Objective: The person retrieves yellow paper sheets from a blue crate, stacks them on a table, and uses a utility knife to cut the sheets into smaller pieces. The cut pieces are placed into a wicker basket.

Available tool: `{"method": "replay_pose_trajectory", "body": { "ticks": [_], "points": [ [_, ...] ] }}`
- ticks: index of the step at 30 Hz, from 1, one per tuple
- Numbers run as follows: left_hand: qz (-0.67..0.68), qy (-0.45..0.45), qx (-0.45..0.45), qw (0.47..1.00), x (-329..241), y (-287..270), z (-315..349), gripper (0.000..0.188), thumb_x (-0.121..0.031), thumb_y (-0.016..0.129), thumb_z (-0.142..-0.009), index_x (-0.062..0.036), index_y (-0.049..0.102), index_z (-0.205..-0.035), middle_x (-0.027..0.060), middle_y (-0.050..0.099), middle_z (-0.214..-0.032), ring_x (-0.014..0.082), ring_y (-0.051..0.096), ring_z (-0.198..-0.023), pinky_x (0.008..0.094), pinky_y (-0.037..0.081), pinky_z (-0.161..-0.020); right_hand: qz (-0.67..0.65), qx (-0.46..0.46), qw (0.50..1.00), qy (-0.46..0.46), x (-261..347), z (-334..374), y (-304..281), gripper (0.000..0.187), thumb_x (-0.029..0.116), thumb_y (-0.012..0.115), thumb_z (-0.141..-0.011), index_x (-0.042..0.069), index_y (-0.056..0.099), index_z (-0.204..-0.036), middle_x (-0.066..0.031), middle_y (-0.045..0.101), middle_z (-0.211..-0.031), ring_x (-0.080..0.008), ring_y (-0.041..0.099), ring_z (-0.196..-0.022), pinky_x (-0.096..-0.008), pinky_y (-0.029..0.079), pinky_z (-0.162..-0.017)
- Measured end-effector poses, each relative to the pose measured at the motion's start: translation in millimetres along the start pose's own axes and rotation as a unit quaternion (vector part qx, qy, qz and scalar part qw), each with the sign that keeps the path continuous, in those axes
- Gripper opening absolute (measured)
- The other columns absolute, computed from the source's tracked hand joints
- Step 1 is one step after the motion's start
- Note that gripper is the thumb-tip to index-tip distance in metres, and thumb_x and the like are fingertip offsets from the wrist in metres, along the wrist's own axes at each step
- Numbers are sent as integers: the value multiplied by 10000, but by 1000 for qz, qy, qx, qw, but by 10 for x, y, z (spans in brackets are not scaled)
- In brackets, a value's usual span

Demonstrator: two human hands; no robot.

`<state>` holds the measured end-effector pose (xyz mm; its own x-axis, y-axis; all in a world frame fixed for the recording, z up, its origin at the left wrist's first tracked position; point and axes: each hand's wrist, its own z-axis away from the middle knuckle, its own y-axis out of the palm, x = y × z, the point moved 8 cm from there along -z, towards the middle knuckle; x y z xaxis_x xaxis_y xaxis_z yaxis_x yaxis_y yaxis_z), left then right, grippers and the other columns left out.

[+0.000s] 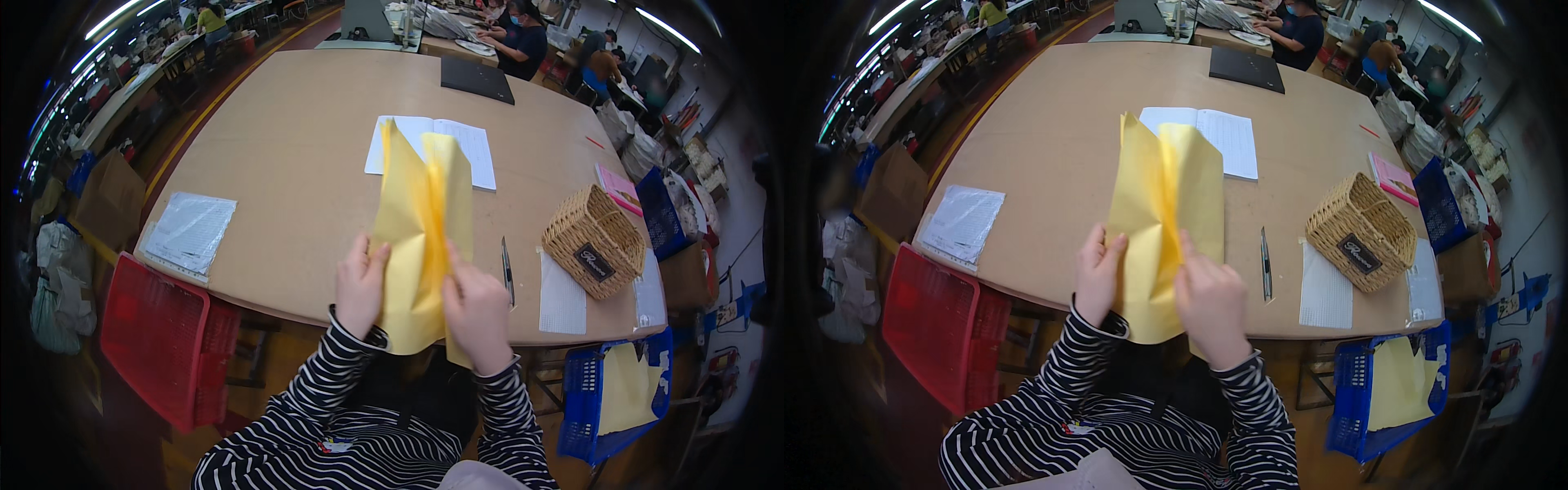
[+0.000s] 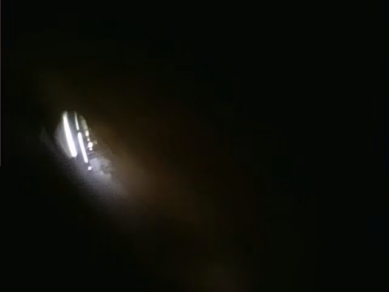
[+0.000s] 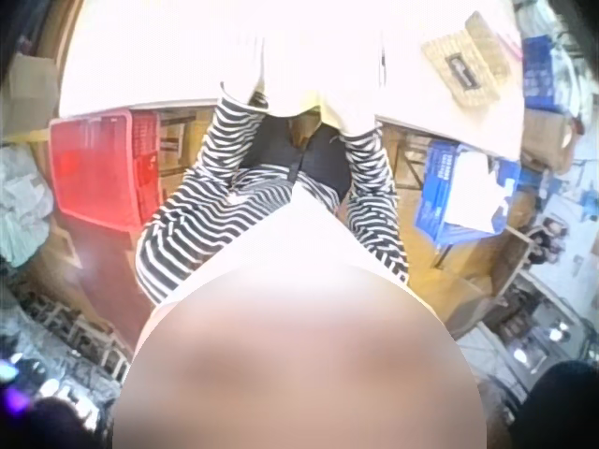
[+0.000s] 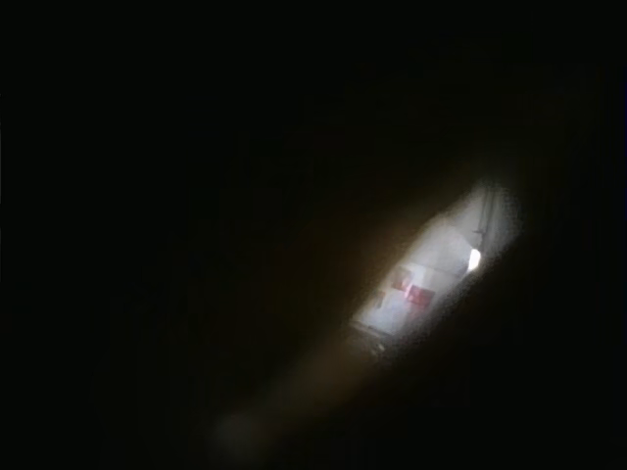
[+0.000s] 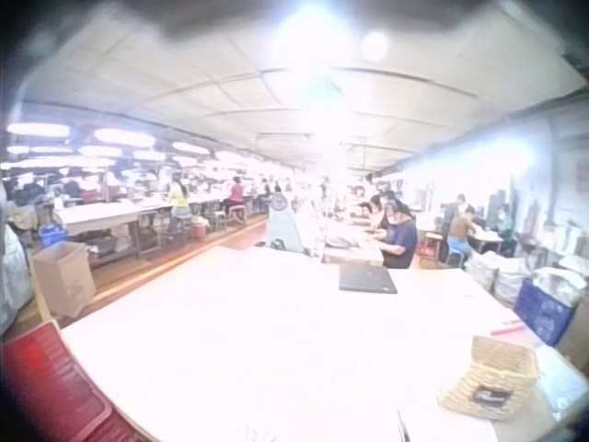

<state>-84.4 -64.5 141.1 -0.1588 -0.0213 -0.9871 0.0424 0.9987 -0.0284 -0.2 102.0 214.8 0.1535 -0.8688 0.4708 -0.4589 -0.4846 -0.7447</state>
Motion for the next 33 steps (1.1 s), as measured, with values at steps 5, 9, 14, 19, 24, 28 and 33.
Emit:
{"method": "replay_pose_trajectory", "body": {
  "ticks": [5,9,14,19,24,28,33],
  "points": [
    [-119,-3,-24,993,72,36,169,201,-159,538,-982,36,574,-1018,166,665,-743,197,645,-665,371,476,-590,25,17,1000,7,231,48,333,400,90,594,-856,45,630,-1252,-162,620,-728,-324,613,-617,-411,479,-587],
    [78,-78,40,993,699,-254,7,286,-57,506,-976,61,543,-1234,117,672,-1114,157,632,-993,282,491,-893,-89,64,990,92,-207,112,269,320,107,570,-866,22,669,-1158,-185,618,-716,-330,614,-614,-422,463,-576],
    [-90,-92,14,992,1308,-846,-19,290,-57,514,-973,77,540,-1229,122,677,-1102,179,643,-989,282,500,-875,-133,23,953,273,-1008,128,-290,291,108,520,-877,0,688,-1089,-203,589,-653,-222,567,-531,-372,424,-534],
    [-51,-174,56,982,1274,-512,235,304,-57,530,-973,74,533,-1246,129,680,-1094,142,659,-904,260,522,-798,-297,94,924,221,-677,152,-230,369,56,546,-896,-47,615,-1244,18,614,-759,-35,494,-666,-234,412,-568],
    [117,-124,33,985,818,110,381,300,-94,545,-969,73,568,-1217,113,709,-983,129,654,-785,270,517,-692,-28,107,993,42,98,102,244,389,95,567,-856,-24,637,-1219,-124,677,-715,-236,646,-611,-362,489,-588],
    [-75,-99,36,992,873,124,389,308,-102,549,-962,73,575,-1214,109,718,-937,133,645,-725,310,513,-654,8,146,984,101,182,206,773,402,136,567,-839,14,644,-1214,-188,653,-750,-352,642,-689,-431,498,-628],
    [145,-204,46,967,1327,-361,323,326,-59,526,-973,64,541,-1274,129,648,-1186,174,613,-1066,304,475,-950,-214,178,949,150,-543,342,382,331,142,623,-872,-15,663,-1160,-94,676,-718,-145,636,-634,-331,491,-587]
  ]
}}
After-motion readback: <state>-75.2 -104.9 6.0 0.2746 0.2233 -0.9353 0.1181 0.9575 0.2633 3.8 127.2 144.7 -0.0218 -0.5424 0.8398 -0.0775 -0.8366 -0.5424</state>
